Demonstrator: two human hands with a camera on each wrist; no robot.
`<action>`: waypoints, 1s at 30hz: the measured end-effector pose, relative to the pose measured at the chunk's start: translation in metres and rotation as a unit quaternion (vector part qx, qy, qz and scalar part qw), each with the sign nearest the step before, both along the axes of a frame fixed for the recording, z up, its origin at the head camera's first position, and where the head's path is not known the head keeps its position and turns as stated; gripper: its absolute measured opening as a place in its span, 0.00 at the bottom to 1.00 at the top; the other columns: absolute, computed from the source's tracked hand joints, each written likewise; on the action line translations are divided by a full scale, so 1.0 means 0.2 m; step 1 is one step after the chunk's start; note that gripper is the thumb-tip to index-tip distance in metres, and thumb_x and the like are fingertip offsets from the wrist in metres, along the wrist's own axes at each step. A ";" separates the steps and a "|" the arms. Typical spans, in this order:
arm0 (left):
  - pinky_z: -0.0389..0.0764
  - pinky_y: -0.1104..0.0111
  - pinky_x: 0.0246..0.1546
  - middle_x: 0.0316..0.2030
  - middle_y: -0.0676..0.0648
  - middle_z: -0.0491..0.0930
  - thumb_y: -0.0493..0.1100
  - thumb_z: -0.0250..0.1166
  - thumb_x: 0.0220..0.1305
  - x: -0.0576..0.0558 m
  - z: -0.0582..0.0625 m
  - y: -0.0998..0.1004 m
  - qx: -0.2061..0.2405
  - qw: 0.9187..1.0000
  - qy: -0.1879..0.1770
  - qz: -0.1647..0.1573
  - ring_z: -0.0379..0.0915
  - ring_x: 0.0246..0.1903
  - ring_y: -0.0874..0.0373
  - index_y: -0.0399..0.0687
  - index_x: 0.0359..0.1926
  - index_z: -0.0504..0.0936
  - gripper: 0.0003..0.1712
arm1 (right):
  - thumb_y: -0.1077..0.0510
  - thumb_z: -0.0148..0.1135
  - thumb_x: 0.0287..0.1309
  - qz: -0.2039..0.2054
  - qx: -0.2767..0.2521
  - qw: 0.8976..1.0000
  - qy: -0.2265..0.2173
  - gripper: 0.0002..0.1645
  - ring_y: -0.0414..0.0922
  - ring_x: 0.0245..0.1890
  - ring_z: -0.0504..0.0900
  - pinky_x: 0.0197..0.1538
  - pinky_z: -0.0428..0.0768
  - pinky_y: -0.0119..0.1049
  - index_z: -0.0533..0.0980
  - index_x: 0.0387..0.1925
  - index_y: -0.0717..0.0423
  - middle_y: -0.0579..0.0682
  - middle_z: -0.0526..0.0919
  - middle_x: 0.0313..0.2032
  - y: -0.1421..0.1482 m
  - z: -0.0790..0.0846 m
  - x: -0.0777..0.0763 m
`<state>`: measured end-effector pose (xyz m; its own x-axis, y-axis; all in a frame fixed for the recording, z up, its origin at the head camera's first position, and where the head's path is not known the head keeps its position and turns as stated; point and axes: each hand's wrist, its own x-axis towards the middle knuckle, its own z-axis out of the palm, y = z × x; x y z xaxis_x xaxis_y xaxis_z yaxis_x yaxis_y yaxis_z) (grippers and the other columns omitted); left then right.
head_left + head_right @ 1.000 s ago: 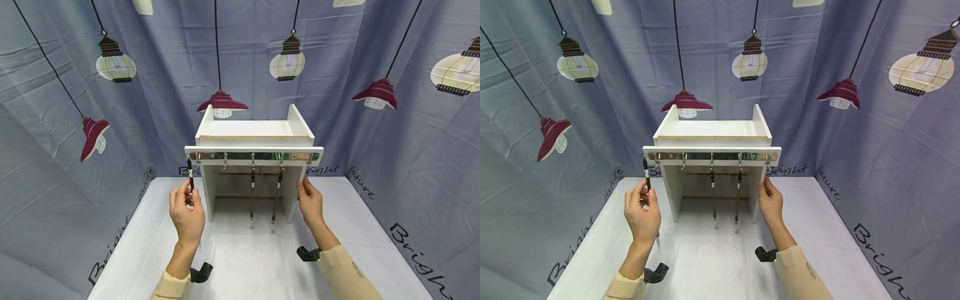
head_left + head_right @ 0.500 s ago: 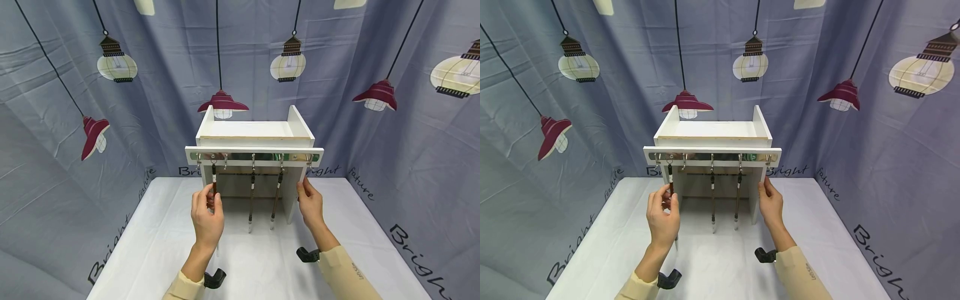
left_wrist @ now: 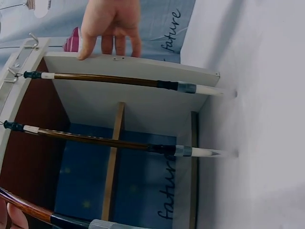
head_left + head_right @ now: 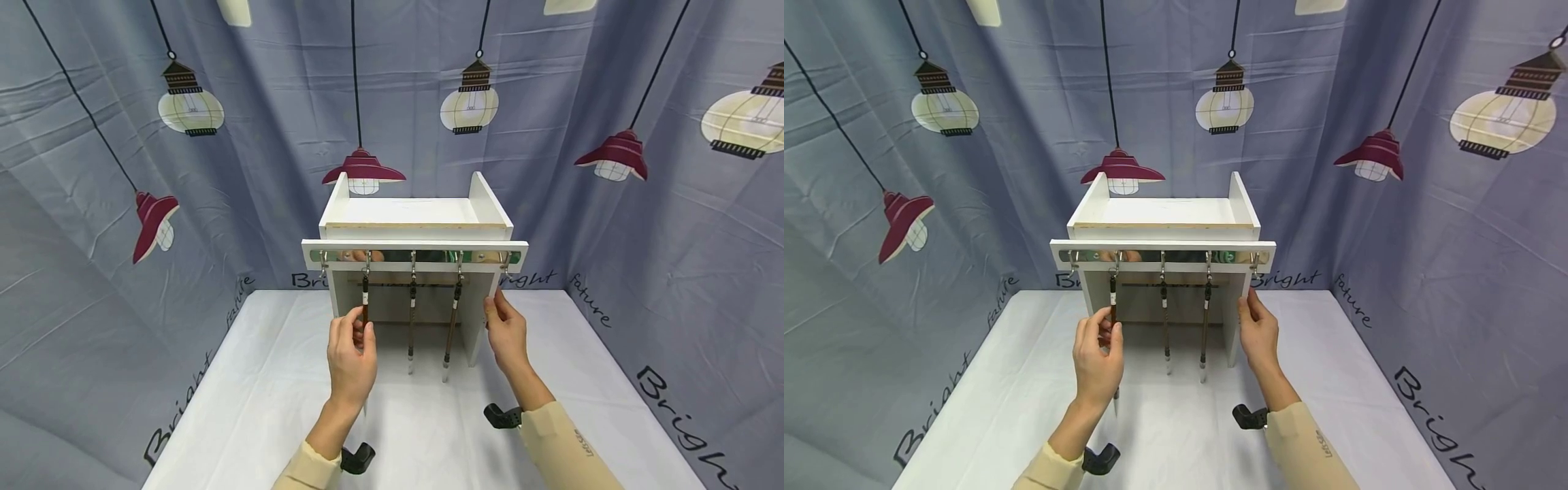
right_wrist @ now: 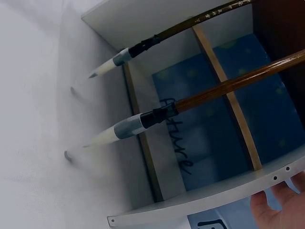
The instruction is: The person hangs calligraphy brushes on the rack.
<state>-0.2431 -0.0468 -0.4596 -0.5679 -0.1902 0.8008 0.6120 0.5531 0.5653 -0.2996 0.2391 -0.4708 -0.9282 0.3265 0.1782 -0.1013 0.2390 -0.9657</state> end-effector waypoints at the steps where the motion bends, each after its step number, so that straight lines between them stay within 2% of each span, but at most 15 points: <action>1: 0.80 0.75 0.29 0.38 0.42 0.75 0.32 0.64 0.70 0.00 0.00 0.00 0.001 1.000 -0.001 -0.001 0.74 0.32 0.60 0.36 0.57 0.79 0.16 | 0.40 0.49 0.79 -0.001 -0.001 1.000 -0.001 0.38 0.41 0.54 0.73 0.43 0.74 0.17 0.55 0.80 0.46 0.53 0.65 0.77 0.00 0.00 0.00; 5: 0.80 0.75 0.29 0.38 0.42 0.75 0.33 0.64 0.70 -0.01 -0.02 0.01 0.003 1.000 -0.010 -0.002 0.74 0.32 0.60 0.37 0.58 0.79 0.16 | 0.39 0.48 0.79 0.001 0.000 1.000 -0.003 0.38 0.42 0.52 0.73 0.43 0.74 0.17 0.55 0.81 0.46 0.53 0.65 0.77 0.00 -0.01 0.00; 11: 0.80 0.76 0.29 0.38 0.42 0.74 0.32 0.64 0.70 -0.02 -0.04 0.01 -0.001 1.000 -0.012 -0.001 0.74 0.33 0.60 0.37 0.57 0.79 0.16 | 0.40 0.49 0.79 0.003 -0.006 1.000 -0.005 0.37 0.49 0.65 0.73 0.45 0.73 0.15 0.54 0.81 0.44 0.50 0.62 0.78 0.00 -0.01 -0.01; 14: 0.80 0.76 0.29 0.38 0.42 0.74 0.32 0.65 0.70 -0.02 -0.05 0.00 -0.003 1.000 -0.009 0.001 0.74 0.32 0.60 0.36 0.57 0.79 0.16 | 0.40 0.49 0.79 0.003 -0.008 1.000 -0.003 0.37 0.51 0.69 0.72 0.45 0.72 0.15 0.55 0.81 0.45 0.50 0.62 0.78 0.00 -0.01 -0.01; 19: 0.80 0.76 0.29 0.38 0.42 0.74 0.33 0.65 0.70 -0.02 -0.06 0.00 -0.004 1.000 -0.016 0.000 0.74 0.32 0.61 0.37 0.57 0.79 0.16 | 0.40 0.49 0.78 0.002 -0.012 1.000 0.000 0.37 0.47 0.64 0.73 0.45 0.73 0.18 0.55 0.80 0.45 0.51 0.64 0.77 0.00 -0.01 -0.01; 25: 0.79 0.76 0.27 0.37 0.42 0.75 0.32 0.65 0.69 -0.03 -0.07 0.01 0.000 1.000 -0.018 0.004 0.73 0.31 0.61 0.37 0.56 0.80 0.15 | 0.39 0.50 0.78 0.004 -0.009 1.000 -0.004 0.37 0.45 0.51 0.73 0.43 0.75 0.20 0.56 0.80 0.45 0.53 0.67 0.76 0.00 -0.01 0.00; 30: 0.78 0.76 0.27 0.37 0.42 0.75 0.31 0.65 0.69 -0.05 -0.08 0.02 0.002 1.000 -0.017 0.003 0.72 0.31 0.61 0.36 0.56 0.80 0.16 | 0.40 0.49 0.78 0.011 -0.011 1.000 -0.002 0.38 0.44 0.55 0.73 0.43 0.74 0.18 0.55 0.80 0.46 0.53 0.64 0.77 0.01 -0.01 -0.01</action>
